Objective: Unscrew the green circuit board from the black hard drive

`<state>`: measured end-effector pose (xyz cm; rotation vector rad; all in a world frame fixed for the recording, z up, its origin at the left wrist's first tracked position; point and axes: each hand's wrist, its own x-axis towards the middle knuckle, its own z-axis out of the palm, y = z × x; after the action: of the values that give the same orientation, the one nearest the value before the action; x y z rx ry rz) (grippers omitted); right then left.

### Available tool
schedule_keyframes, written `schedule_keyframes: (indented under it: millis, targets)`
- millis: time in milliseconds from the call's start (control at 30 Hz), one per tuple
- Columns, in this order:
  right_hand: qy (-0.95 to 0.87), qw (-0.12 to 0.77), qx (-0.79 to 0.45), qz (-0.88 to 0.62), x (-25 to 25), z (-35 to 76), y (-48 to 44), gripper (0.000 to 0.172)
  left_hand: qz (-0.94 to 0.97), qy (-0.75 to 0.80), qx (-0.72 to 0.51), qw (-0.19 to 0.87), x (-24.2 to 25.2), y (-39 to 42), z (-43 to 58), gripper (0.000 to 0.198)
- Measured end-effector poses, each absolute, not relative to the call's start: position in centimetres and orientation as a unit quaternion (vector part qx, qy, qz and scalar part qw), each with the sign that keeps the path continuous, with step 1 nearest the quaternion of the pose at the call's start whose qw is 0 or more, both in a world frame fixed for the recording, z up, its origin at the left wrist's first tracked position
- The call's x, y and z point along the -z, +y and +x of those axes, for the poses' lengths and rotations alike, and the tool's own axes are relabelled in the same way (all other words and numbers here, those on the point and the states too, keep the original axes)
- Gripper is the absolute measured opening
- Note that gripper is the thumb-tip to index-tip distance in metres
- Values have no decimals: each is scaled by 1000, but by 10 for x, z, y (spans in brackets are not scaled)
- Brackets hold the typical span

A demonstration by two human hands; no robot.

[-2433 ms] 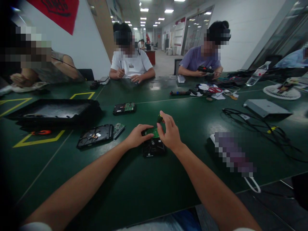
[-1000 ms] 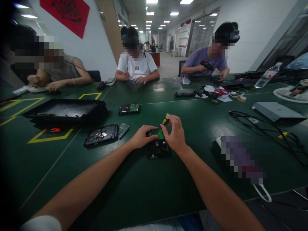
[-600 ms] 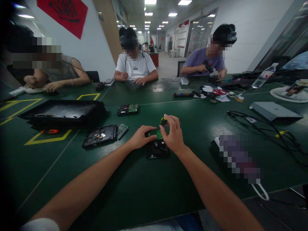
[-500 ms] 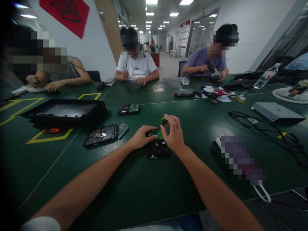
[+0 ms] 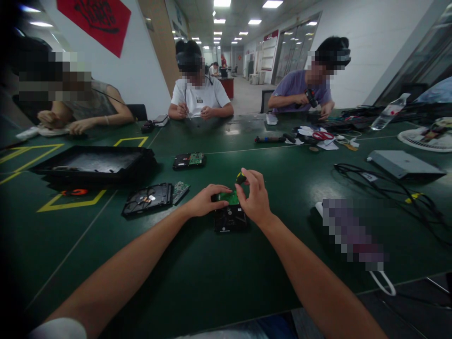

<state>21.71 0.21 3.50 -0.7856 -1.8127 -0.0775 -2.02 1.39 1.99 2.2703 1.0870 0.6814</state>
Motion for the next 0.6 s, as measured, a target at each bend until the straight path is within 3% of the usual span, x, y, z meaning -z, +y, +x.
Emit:
schedule_keyframes:
  millis: [600]
  targets:
    - [-768, 547, 39, -331, -35, 217, 2, 73, 843, 375, -250, 293, -15, 22, -31, 56]
